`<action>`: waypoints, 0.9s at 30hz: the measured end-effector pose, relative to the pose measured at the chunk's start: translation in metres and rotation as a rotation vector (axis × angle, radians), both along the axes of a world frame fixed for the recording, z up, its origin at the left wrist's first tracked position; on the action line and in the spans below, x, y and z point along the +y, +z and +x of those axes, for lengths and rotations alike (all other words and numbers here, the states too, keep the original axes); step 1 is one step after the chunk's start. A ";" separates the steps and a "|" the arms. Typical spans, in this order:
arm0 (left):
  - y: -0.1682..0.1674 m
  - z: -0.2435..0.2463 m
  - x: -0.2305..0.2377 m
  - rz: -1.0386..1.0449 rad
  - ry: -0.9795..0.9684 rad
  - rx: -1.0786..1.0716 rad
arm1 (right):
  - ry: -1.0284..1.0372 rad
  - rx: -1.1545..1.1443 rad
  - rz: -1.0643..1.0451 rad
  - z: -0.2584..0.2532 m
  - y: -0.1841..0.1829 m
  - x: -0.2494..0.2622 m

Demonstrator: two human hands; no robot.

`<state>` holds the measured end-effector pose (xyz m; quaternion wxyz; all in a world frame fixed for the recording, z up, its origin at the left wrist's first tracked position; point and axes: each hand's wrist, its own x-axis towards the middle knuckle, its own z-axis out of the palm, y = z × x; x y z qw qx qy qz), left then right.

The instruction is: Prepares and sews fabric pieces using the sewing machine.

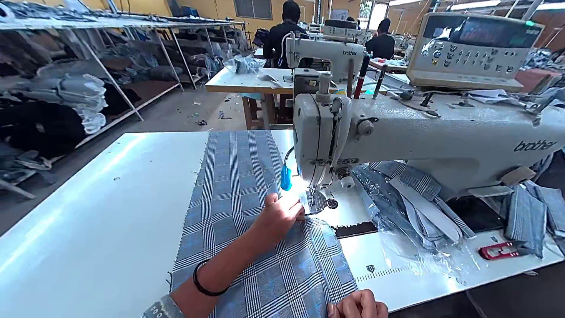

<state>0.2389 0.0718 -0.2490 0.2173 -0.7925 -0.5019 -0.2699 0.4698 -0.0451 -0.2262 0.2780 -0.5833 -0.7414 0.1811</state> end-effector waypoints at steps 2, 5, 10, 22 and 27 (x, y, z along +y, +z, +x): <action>0.000 0.000 -0.001 -0.012 -0.014 -0.020 | 0.001 0.000 -0.001 0.003 0.000 0.002; -0.001 0.000 0.000 -0.011 -0.030 -0.036 | -0.002 0.014 -0.016 0.006 0.001 0.004; 0.001 -0.001 0.002 -0.007 -0.057 -0.056 | -0.001 0.036 -0.039 0.009 0.002 0.007; 0.002 -0.001 0.002 -0.065 -0.080 -0.126 | -0.018 0.085 -0.024 0.011 -0.001 0.008; 0.004 -0.001 0.001 -0.074 -0.090 -0.135 | -0.016 0.092 -0.022 0.011 -0.002 0.008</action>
